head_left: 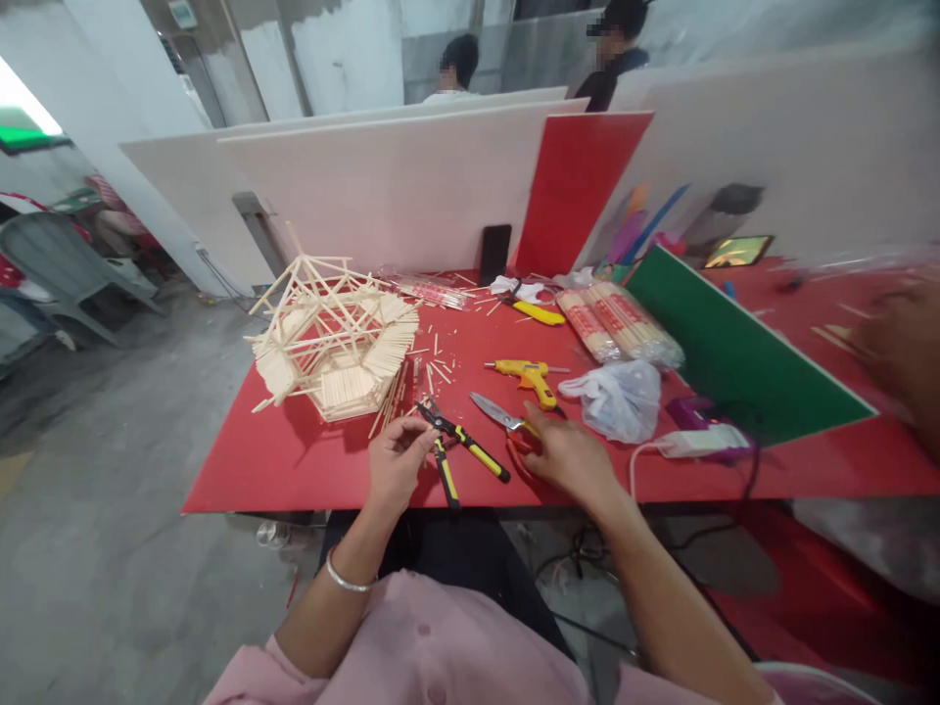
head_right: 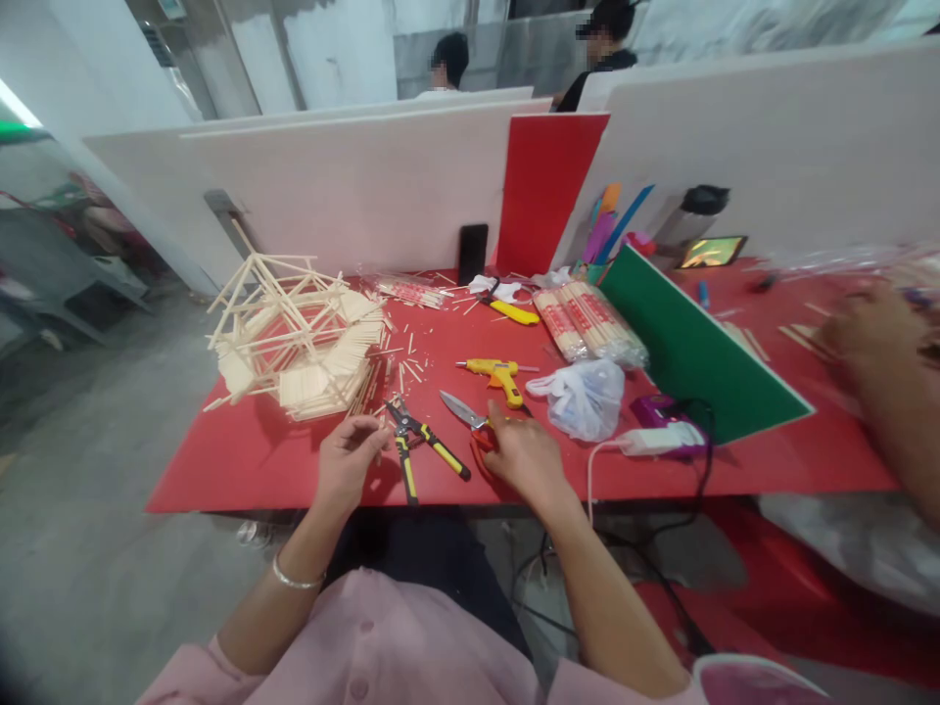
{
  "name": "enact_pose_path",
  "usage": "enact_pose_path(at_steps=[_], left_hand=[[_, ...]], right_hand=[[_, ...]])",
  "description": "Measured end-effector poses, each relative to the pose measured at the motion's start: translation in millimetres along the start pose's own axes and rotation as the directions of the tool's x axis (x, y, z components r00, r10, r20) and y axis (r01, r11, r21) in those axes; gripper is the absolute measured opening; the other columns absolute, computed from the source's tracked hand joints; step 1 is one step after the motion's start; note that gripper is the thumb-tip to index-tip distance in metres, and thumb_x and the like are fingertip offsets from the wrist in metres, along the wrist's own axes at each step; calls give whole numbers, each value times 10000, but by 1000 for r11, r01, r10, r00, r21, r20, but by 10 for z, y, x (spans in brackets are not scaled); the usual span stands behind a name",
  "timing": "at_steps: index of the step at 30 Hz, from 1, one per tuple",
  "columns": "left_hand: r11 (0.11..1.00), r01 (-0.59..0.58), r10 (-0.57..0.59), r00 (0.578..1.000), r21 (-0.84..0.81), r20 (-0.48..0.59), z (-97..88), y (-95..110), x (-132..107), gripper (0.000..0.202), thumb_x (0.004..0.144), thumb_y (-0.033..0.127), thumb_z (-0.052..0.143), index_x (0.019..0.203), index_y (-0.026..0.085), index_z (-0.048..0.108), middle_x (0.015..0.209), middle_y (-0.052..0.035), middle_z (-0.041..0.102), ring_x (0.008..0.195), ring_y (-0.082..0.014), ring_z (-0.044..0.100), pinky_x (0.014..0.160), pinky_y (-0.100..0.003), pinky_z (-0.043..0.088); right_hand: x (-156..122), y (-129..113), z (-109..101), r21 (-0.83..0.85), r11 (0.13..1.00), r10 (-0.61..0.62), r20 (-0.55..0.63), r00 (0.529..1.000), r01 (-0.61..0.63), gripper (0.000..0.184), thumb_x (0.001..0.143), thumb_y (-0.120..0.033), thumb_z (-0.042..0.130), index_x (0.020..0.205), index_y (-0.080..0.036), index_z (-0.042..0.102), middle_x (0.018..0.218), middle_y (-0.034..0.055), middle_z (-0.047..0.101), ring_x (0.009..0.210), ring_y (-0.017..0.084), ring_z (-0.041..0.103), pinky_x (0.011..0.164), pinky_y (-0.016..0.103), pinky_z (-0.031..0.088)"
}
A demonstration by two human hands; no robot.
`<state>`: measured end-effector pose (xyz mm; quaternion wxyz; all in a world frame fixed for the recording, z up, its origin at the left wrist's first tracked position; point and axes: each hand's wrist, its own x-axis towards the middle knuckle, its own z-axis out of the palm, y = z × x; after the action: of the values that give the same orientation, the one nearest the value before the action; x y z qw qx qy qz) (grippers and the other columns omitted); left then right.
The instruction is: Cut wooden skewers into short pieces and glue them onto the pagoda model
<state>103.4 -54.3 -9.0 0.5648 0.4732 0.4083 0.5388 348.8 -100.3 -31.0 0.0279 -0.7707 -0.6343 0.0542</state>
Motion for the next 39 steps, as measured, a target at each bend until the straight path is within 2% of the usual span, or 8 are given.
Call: enact_pose_path(at_steps=[2, 4, 8, 12, 15, 23, 28, 39], left_hand=[[1000, -6, 6, 1000, 9, -4, -17, 35, -24, 243, 654, 324, 819, 710, 154, 655, 573, 10, 641, 475, -77, 554, 455, -176, 452], [1000, -5, 5, 1000, 21, -3, -30, 64, -41, 249, 661, 328, 813, 714, 157, 640, 567, 14, 636, 462, -73, 536, 450, -176, 440], [996, -48, 47, 999, 73, 10, -30, 130, -43, 226, 674, 311, 801, 712, 161, 637, 568, 17, 628, 482, -82, 546, 476, -188, 452], [982, -131, 126, 991, 135, 45, -15, 193, -25, 118, 688, 248, 759, 720, 170, 677, 607, 9, 649, 512, -95, 573, 495, -198, 481], [969, -180, 171, 983, 166, 71, -19, 208, -26, 59, 676, 170, 708, 734, 178, 708, 647, 4, 673, 546, -107, 604, 525, -210, 513], [968, -212, 195, 972, 133, 129, -89, 189, -41, 218, 614, 68, 569, 725, 182, 718, 663, 6, 687, 565, -122, 642, 525, -217, 542], [973, -173, 150, 977, 152, 153, -153, 187, -36, 218, 624, 59, 563, 723, 177, 717, 649, 4, 695, 552, -131, 657, 519, -220, 538], [943, -141, 91, 980, 301, 175, -279, 145, -44, 148, 674, 106, 598, 586, 172, 697, 608, -7, 671, 567, -122, 608, 551, -211, 476]], right_hand=[[-57, 37, 6, 55, 997, -44, -80, 996, 49, 661, 776, -241, 585, 1418, -154, 454, 1072, 148, 691, 1009, 293, 605, 824, 356, 441], [-145, 16, -6, 203, 966, -122, -190, 974, 160, 621, 797, -269, 576, 1402, -180, 467, 1096, 121, 678, 1045, 275, 589, 906, 370, 437], [-380, -257, -144, 452, 833, -168, -345, 924, 320, 664, 781, -441, 654, 1377, -206, 476, 1074, 105, 625, 1009, 272, 577, 908, 398, 469], [-533, -583, -334, 462, 803, -257, -301, 918, 376, 527, 808, -484, 643, 1273, -249, 563, 1007, 93, 600, 936, 250, 593, 798, 362, 506], [-536, -682, -386, 434, 818, -307, -229, 924, 379, 542, 843, -502, 601, 1315, -242, 547, 1036, 99, 606, 942, 244, 607, 749, 341, 511], [-471, -711, -360, 354, 843, -377, -149, 914, 405, 622, 844, -546, 598, 1393, -266, 505, 1066, 93, 638, 917, 231, 634, 700, 311, 500], [-482, -733, -359, 339, 844, -397, -125, 909, 416, 656, 862, -600, 557, 1413, -251, 488, 1033, 99, 646, 902, 231, 640, 681, 308, 491], [-513, -785, -225, 292, 844, -420, -161, 893, 450, 615, 902, -561, 528, 1382, -178, 508, 1068, 132, 662, 876, 246, 660, 688, 346, 517]])
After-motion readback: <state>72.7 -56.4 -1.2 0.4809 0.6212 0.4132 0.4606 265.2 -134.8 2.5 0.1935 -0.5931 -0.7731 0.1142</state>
